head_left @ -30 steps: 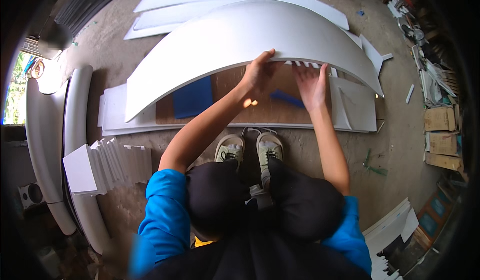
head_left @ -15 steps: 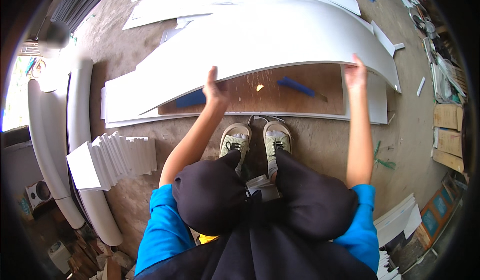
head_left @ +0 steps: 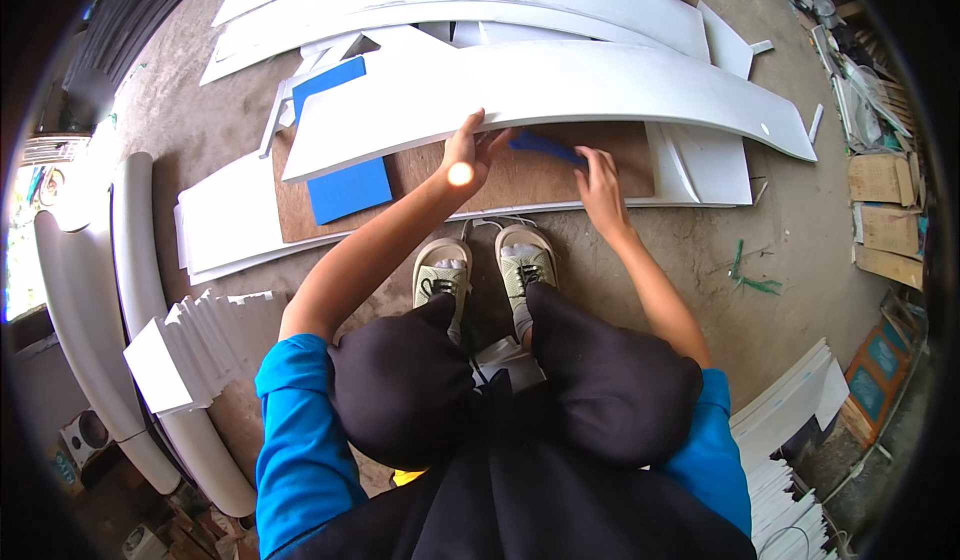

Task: The person sits on the floor and uses a utility knife to cut a blue textured sheet and a white sheet. They use a larger white sheet as a straight edge guide to ensure straight cuts, repeatedly scoring and snapping the material.

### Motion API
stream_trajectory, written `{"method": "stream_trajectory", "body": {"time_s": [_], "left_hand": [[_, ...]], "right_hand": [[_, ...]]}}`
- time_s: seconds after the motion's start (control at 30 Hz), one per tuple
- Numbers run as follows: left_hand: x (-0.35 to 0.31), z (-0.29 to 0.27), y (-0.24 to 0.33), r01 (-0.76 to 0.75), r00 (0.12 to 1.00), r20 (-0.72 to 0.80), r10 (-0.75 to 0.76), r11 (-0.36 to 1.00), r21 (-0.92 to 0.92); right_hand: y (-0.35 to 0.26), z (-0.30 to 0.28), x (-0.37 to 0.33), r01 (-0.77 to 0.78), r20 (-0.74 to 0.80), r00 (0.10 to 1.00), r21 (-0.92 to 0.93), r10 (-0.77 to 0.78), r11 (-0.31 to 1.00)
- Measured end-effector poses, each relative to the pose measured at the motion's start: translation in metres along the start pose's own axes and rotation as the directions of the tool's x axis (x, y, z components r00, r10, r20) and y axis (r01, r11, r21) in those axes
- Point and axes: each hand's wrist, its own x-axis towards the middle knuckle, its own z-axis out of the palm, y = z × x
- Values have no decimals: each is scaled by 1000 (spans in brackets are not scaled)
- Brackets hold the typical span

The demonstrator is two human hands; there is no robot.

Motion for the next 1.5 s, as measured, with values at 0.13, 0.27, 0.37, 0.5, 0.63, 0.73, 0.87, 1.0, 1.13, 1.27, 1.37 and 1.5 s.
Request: {"method": "stream_trajectory", "body": {"time_s": [0.13, 0.27, 0.37, 0.5, 0.63, 0.73, 0.87, 1.0, 1.13, 1.27, 1.37, 1.5], "left_hand": [[3, -4, 0, -39, 999, -4, 39, 994, 99], [4, -17, 0, -184, 950, -208, 234, 955, 235], [10, -72, 26, -326, 813, -454, 365, 931, 164], [12, -164, 112, -582, 517, -564, 644, 747, 320], [-5, -159, 132, -525, 614, -223, 757, 603, 600], [-2, -161, 114, -492, 703, -12, 711, 499, 713], [-13, -128, 41, -342, 904, 55, 425, 638, 689], [3, -149, 22, -414, 882, 241, 406, 421, 807], [-6, -145, 49, -292, 908, 167, 384, 295, 910], [-19, -138, 75, -292, 405, 521, 751, -433, 853], [-27, -104, 76, -465, 673, 442, 593, -125, 876], [-22, -71, 46, -355, 916, 395, 71, 606, 712]], "right_hand": [[9, 25, 19, -23, 123, 991, -186, 47, 982], [19, 32, 19, 156, 145, 982, -281, -118, 947], [13, 23, 16, 192, 75, 981, -301, -178, 934], [21, 15, 6, 48, 125, 992, -213, -22, 976], [21, -24, -11, -62, -8, 998, -282, 62, 957], [30, -45, -24, -238, -213, 963, -388, 165, 890], [41, -88, -30, -372, -535, 839, -433, 98, 821], [4, -87, 17, -206, -491, 871, -342, 12, 917], [-34, -50, 44, -264, -259, 920, 148, 295, 953], [-65, 8, 39, -207, -68, 965, 392, 253, 896], [-100, 23, 29, -166, 81, 986, 560, 147, 812], [-126, 23, 18, -87, 197, 980, 564, -31, 821]]}}
